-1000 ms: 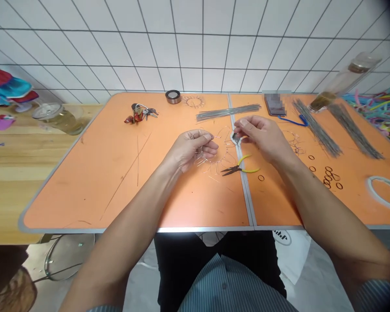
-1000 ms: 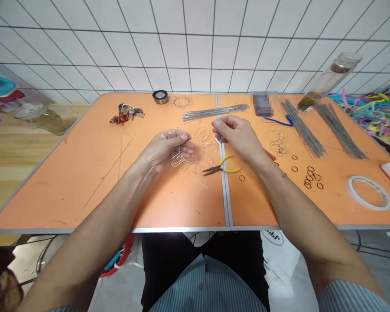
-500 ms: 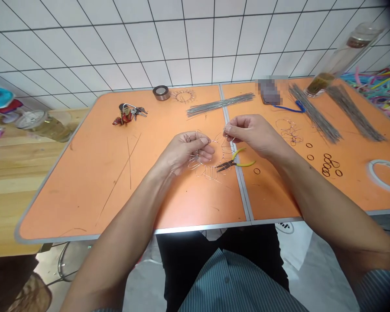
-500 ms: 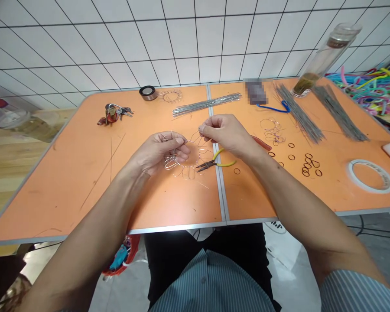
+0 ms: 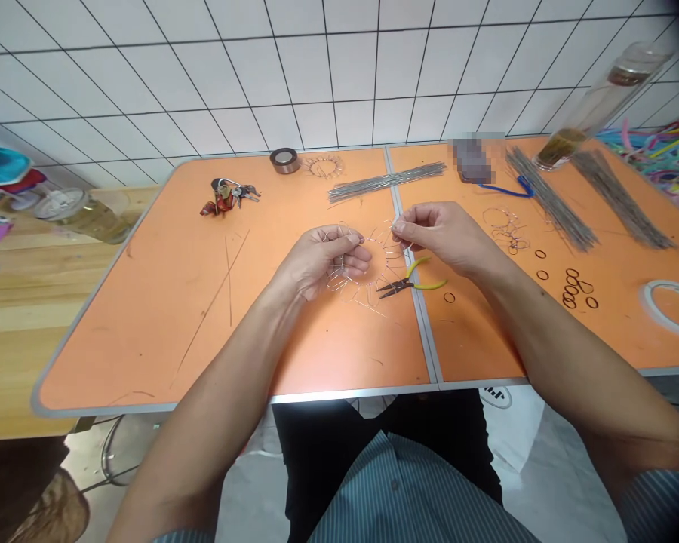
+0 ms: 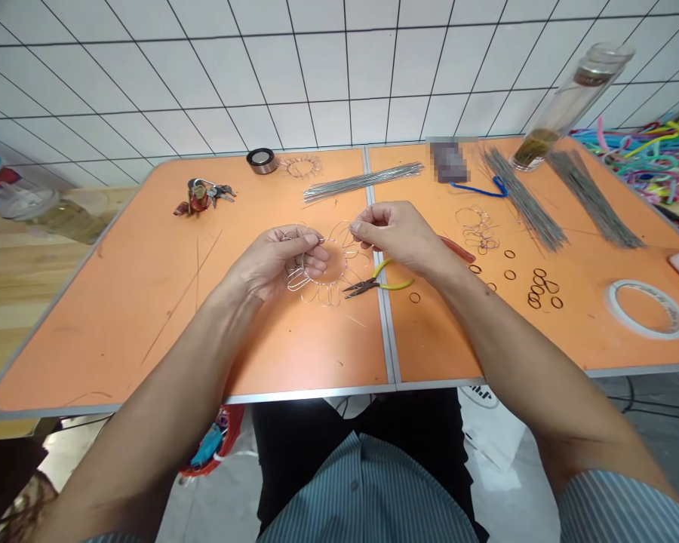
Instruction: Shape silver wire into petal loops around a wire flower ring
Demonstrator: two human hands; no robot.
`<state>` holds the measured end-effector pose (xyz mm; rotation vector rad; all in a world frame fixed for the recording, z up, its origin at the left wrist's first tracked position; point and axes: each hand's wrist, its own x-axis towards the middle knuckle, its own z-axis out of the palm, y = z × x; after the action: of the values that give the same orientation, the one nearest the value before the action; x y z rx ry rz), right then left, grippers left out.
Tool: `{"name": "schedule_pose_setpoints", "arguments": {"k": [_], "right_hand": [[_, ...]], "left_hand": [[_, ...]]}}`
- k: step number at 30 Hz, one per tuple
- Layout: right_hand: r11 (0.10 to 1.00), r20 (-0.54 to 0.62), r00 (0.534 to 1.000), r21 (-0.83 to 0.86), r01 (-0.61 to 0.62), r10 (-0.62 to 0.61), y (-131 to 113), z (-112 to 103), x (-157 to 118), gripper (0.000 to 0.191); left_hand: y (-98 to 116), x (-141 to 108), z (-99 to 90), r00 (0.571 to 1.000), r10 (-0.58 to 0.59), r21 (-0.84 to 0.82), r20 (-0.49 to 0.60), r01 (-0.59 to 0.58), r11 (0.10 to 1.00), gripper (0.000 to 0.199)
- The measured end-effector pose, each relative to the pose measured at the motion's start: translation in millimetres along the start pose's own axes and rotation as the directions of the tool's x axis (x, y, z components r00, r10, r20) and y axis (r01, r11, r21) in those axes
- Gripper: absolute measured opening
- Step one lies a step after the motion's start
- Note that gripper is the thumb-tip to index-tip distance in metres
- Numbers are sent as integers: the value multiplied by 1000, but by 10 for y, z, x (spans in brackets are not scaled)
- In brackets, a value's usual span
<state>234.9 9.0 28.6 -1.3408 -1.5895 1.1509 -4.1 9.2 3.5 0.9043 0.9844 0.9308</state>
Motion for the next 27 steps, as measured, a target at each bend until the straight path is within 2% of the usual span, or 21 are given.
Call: {"name": "schedule_pose_setpoints", "arguments": {"k": [3,7,14,20,23,27], "right_hand": [[1000,-3,1000,-21,19,-19,-4,-8,-6,22],[989,-10,997,-123,76,-78,-20,-9,-32,38],[983,-80,994,-174,64,-78,-23,63,-52,18],[986,-45,993,-134,103,-110,-30,18,-68,34],[988,-27,998,-150,44,-49,-30,30,-77,31],[994,-32,999,-101,-30,27,-1,73,-60,14]], "left_hand": [[2,8,-4,1000,-4,-7,-26,3,1000,13],[0,35,-25,996,11,-33,-86,-14,999,14],[4,40,-17,995,4,-30,-98,-7,1000,13],[42,39,-11,987,21,-74,-161,-33,997,17],[68,34,-6,980,15,-101,-197,-35,994,16],[76,32,1,980,12,-103,-198,-32,994,13]]}}
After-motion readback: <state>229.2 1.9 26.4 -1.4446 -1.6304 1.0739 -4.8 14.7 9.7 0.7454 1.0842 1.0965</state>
